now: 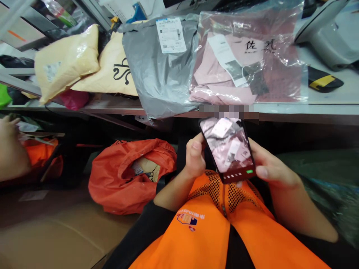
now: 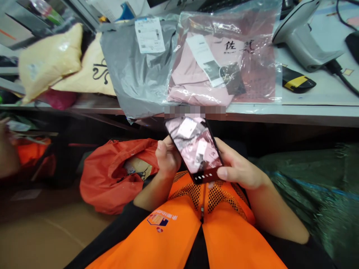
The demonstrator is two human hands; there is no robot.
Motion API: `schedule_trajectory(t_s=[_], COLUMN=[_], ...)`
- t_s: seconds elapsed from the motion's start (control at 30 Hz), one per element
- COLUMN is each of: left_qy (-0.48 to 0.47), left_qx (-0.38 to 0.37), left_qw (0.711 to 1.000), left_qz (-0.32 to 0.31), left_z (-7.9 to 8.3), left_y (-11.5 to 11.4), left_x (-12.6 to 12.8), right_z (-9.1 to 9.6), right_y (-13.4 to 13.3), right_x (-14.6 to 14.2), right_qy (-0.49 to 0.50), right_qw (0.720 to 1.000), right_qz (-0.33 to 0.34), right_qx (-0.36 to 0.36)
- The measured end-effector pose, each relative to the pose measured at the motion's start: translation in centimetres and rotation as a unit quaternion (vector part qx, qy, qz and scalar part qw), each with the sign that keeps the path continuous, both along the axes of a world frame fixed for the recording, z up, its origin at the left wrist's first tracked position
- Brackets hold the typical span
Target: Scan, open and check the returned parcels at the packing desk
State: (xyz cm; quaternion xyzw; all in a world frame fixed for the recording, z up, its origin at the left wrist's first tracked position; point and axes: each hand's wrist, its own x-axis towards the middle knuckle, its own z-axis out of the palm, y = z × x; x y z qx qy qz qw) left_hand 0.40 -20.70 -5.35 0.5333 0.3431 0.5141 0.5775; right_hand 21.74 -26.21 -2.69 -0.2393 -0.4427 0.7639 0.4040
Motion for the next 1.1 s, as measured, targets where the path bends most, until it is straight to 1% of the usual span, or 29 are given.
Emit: schedule_trajectory(t_s=[0.1, 0.3, 0.43, 0.57, 0.8, 0.93, 1.03, 1.1], left_qy=[-0.025, -0.015, -0.004, -0.012, -0.029, -0.025, -0.013, 0.003], left_qx=[0.021, 0.018, 0.016, 0.016, -0.024, -0.026, -0.015, -0.011], left_qw=[0.999, 0.999, 0.999, 0.998, 0.996, 0.996, 0.997, 0.999], left_qz=[-0.024, -0.042, -0.049, -0.060, -0.078, -0.085, -0.075, -0.050], left_z=[0.9, 0.9, 1.2, 1.5, 0.7, 0.8, 1.1, 1.4], left_y=[0.1, -0.4, -0.6, -0.5, -0.6, -0.8, -0.8, -0.8], left_x=[0.8, 1.0, 1.0, 1.3, 1.4, 1.4, 1.5, 1.8], right_z=[-0.3, 0.0, 0.0, -0.4, -0.7, -0.7, -0.7, -0.7], right_y=[0.2, 0.5, 0.4, 0.3, 0.4, 0.4, 0.3, 0.3], right_x=[-1.5, -2.1, -2.1, -2.3, -2.7, -2.9, -3.0, -3.1], right_qy=[0.053, 0.046, 0.052, 0.041, 0.003, -0.026, -0.041, -0.046], right_qw=[0.997, 0.993, 0.992, 0.990, 0.990, 0.986, 0.982, 0.982], right_qz=[-0.052, -0.088, -0.104, -0.125, -0.142, -0.166, -0.182, -0.182], right_qx=[-0.032, -0.062, -0.053, -0.044, -0.022, -0.025, -0.027, -0.027])
